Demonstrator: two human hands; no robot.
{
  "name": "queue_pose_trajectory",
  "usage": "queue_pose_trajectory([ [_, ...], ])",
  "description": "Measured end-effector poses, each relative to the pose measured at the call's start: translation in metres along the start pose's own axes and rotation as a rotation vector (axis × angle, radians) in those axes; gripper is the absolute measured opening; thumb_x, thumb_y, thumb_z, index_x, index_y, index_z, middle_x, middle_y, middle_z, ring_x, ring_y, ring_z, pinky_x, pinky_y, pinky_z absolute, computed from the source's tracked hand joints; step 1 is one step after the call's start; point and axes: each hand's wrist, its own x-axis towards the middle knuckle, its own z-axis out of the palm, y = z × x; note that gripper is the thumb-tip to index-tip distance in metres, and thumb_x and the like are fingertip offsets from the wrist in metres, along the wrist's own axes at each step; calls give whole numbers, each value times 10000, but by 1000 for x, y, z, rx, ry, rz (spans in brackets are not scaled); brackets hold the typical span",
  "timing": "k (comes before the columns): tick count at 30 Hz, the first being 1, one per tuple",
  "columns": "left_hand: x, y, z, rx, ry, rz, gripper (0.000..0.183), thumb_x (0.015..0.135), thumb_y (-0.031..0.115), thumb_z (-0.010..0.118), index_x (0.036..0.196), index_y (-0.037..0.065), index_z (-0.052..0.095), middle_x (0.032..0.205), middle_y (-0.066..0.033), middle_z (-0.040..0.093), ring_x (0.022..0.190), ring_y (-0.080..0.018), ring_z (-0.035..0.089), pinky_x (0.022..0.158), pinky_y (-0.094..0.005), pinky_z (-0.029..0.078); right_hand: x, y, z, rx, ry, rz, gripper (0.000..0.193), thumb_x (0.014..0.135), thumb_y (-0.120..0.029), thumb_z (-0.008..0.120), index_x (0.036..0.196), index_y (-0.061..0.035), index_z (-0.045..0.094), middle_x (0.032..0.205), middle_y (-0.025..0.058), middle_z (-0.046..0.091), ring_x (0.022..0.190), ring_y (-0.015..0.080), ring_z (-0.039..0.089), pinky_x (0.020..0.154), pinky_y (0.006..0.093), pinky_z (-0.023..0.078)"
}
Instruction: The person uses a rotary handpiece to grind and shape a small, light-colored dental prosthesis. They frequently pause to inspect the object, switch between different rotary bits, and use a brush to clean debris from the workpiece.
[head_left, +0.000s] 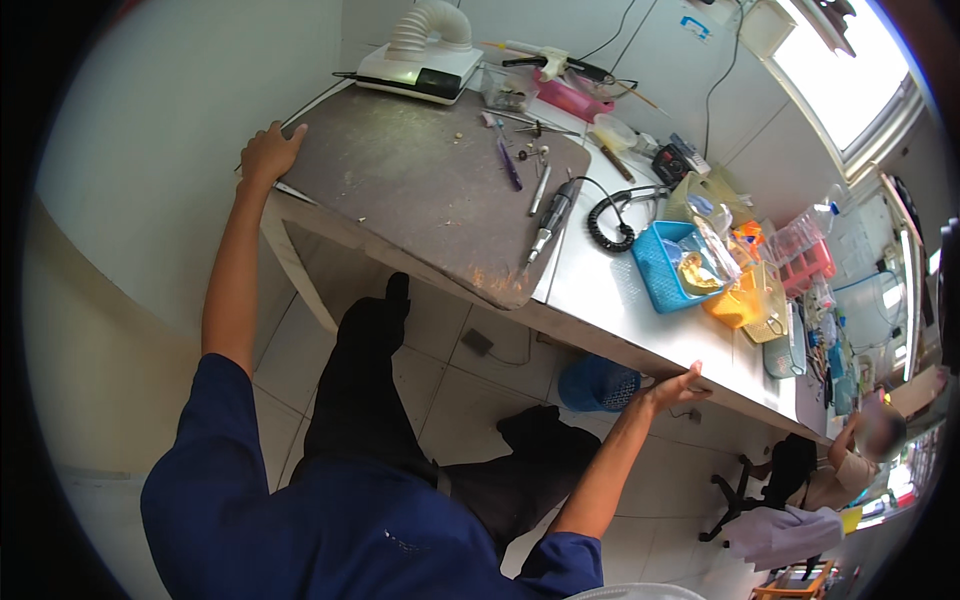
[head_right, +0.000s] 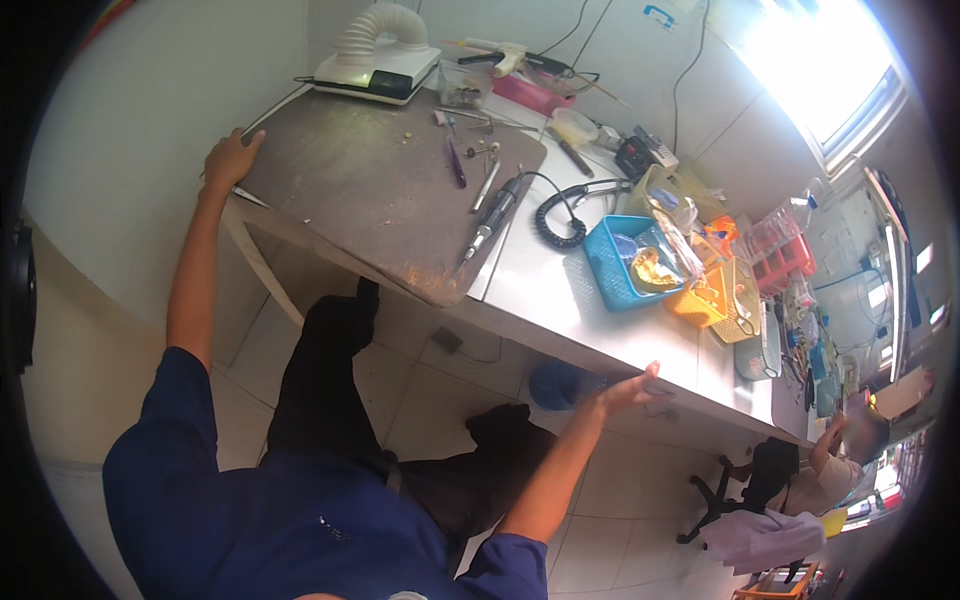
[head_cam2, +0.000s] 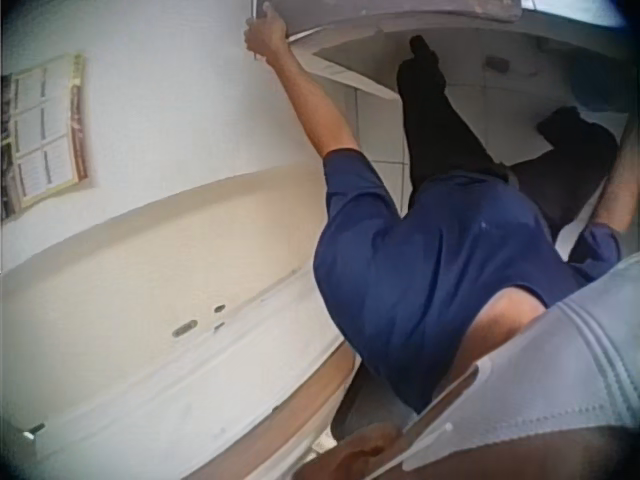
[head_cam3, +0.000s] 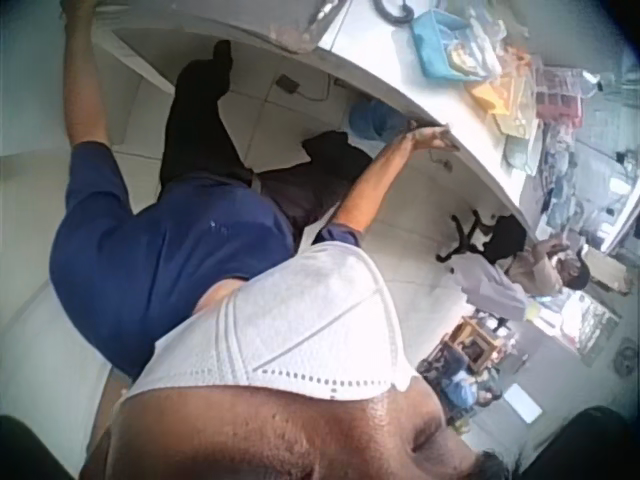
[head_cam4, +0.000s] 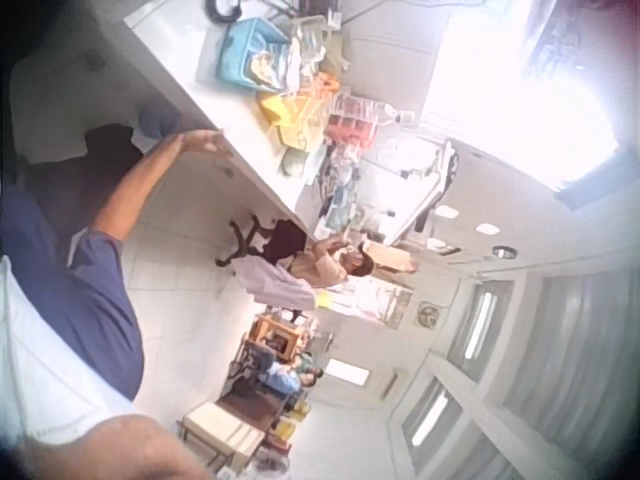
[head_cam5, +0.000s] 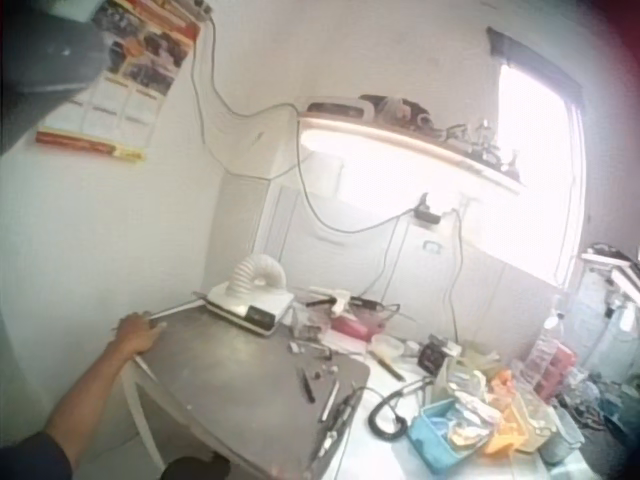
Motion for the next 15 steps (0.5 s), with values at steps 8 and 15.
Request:
queue_pose_trajectory([
  [8,-4,-4,5,62,104,70,637,919,538,483,1350,69,502,1171,-224,603,1105,-375,582,966,-473,442,-22,-44,-7,-26,-27,86,870,854,-239,661,1498,-41,112,1438,173,336,1216,280,484,1011,423,430],
  [15,-24,106,-17,-470,74,849,338,867,153,644,1194,72,619,984,-124,638,918,-275,624,828,-390,484,-97,-129,66,-185,-411,-384,240,936,-158,555,1083,27,597,944,86,625,737,120,590,652,237,443],
])
